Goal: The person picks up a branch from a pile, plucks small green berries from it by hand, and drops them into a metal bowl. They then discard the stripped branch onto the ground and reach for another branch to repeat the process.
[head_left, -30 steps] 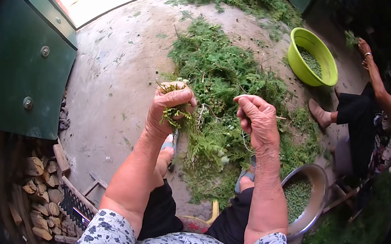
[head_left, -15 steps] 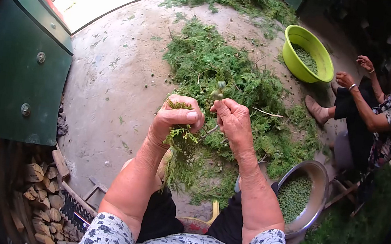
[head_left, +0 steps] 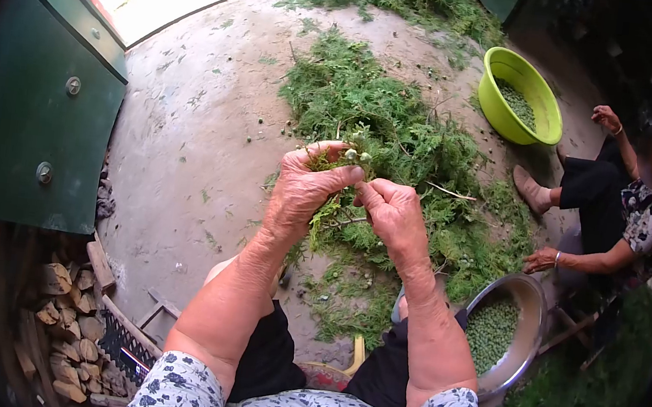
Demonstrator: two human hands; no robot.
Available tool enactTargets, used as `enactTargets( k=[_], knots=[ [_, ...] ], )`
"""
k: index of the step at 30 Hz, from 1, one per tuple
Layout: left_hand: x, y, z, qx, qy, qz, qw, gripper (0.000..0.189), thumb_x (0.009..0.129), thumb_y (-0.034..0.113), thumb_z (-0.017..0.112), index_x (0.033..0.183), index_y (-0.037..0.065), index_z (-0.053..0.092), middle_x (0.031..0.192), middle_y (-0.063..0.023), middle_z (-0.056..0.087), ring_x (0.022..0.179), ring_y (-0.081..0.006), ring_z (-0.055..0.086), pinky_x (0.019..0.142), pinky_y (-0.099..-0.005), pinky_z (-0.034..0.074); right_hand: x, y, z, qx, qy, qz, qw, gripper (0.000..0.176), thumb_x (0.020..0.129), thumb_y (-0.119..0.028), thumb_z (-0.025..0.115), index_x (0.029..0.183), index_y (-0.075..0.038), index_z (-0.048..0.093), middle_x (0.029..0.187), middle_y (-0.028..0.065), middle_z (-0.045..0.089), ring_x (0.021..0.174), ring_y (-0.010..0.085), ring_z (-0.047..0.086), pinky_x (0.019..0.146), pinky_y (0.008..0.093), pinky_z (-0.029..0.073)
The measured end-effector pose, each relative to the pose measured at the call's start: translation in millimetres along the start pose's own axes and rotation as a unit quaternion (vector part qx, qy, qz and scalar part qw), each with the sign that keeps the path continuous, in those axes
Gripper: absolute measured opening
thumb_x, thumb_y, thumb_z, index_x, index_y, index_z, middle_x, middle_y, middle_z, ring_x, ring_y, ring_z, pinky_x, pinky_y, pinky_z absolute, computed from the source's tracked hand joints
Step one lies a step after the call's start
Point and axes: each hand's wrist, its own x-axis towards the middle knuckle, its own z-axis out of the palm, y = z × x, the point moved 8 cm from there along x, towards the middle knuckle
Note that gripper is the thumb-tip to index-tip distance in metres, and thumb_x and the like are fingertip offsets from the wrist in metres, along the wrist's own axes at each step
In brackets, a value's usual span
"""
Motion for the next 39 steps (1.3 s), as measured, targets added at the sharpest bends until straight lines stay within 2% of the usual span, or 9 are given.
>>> enactTargets(
  k=[5, 8, 11, 13, 17, 24, 28, 35, 39],
  knots=[
    [3, -8, -1, -0.023, -0.018, -0.051, 0.998, 0.016, 0.075, 0.006, 0.068, 0.091, 0.003, 0.065, 0.074, 0.0018, 0.062, 0.062, -0.005, 0.054, 0.056, -0.0192, 0.045, -1, -1, 8, -0.067, 0.009, -0.07, 0.995, 0.021, 0.08, -0.02, 0.061, 0.076, 0.001, 0.063, 0.062, 0.0141, 0.059, 0.054, 0.0156, 0.056, 0.053, 0.0326, 0.043],
    [1, -3, 5, -0.037, -0.026, -0.055, 0.997, 0.012, 0.078, 0.008, 0.066, 0.089, 0.003, 0.066, 0.075, 0.0011, 0.063, 0.062, -0.0048, 0.054, 0.056, -0.0187, 0.044, -4, -10, 8, -0.082, -0.003, -0.079, 0.994, 0.018, 0.081, -0.017, 0.06, 0.077, 0.001, 0.063, 0.056, 0.0042, 0.053, 0.053, 0.0074, 0.047, 0.051, 0.0266, 0.04],
    [-1, -2, 5, -0.012, -0.03, -0.053, 0.998, 0.013, 0.08, 0.01, 0.064, 0.09, 0.001, 0.066, 0.076, 0.0009, 0.063, 0.064, -0.0042, 0.054, 0.057, -0.0186, 0.044, -5, -18, 0, -0.045, -0.044, -0.045, 0.997, 0.018, 0.08, -0.016, 0.061, 0.088, 0.0, 0.064, 0.06, 0.0113, 0.057, 0.056, 0.0144, 0.054, 0.056, 0.0305, 0.043],
    [1, -5, 7, 0.009, -0.038, -0.028, 0.999, 0.015, 0.081, 0.012, 0.063, 0.091, 0.0, 0.066, 0.076, 0.0011, 0.063, 0.065, -0.0038, 0.053, 0.058, -0.0189, 0.043, -7, -28, -27, 0.016, 0.083, -0.086, 0.993, 0.019, 0.081, -0.012, 0.062, 0.096, -0.001, 0.063, 0.068, 0.0087, 0.059, 0.06, 0.0129, 0.053, 0.058, 0.0273, 0.044],
    [-1, 0, 13, 0.101, -0.057, 0.035, 0.993, 0.018, 0.082, 0.013, 0.064, 0.092, -0.002, 0.065, 0.075, 0.0015, 0.062, 0.067, -0.0036, 0.052, 0.06, -0.0189, 0.043, -9, -32, -46, 0.034, 0.174, -0.149, 0.973, 0.022, 0.078, -0.01, 0.065, 0.098, -0.001, 0.063, 0.083, 0.0065, 0.061, 0.071, 0.0122, 0.056, 0.063, 0.0244, 0.045],
    [-6, 5, 28, 0.214, -0.124, 0.057, 0.967, 0.019, 0.081, 0.015, 0.065, 0.086, -0.003, 0.064, 0.07, 0.005, 0.056, 0.067, -0.002, 0.046, 0.058, -0.0197, 0.04, -10, -50, -33, -0.069, 0.116, -0.274, 0.952, 0.03, 0.08, -0.014, 0.063, 0.108, -0.002, 0.059, 0.087, 0.0114, 0.059, 0.075, 0.0217, 0.058, 0.066, 0.0285, 0.046],
    [-8, 6, 34, 0.255, -0.154, 0.153, 0.942, 0.019, 0.082, 0.016, 0.064, 0.087, -0.002, 0.063, 0.067, 0.0043, 0.054, 0.065, -0.0023, 0.045, 0.057, -0.0202, 0.039, -10, -48, -29, -0.127, 0.09, -0.246, 0.957, 0.034, 0.082, -0.023, 0.061, 0.109, -0.003, 0.057, 0.087, 0.0134, 0.056, 0.075, 0.0255, 0.058, 0.066, 0.031, 0.046],
    [-8, 1, 31, 0.235, -0.143, 0.075, 0.958, 0.015, 0.081, 0.012, 0.063, 0.086, -0.001, 0.065, 0.067, 0.0037, 0.056, 0.063, -0.0022, 0.046, 0.056, -0.0198, 0.039, -9, -47, -25, -0.076, 0.081, -0.226, 0.968, 0.023, 0.084, -0.022, 0.06, 0.093, 0.0, 0.058, 0.08, 0.0138, 0.057, 0.071, 0.024, 0.058, 0.063, 0.0316, 0.047],
    [-7, -5, 29, 0.182, -0.139, 0.044, 0.973, 0.016, 0.08, 0.017, 0.064, 0.084, 0.001, 0.065, 0.059, 0.0017, 0.052, 0.056, -0.0033, 0.044, 0.052, -0.021, 0.039, -3, -16, -19, 0.084, 0.05, -0.06, 0.993, 0.021, 0.087, -0.022, 0.057, 0.087, 0.0, 0.058, 0.069, 0.0039, 0.054, 0.062, 0.0132, 0.054, 0.056, 0.0273, 0.044]
  ],
)
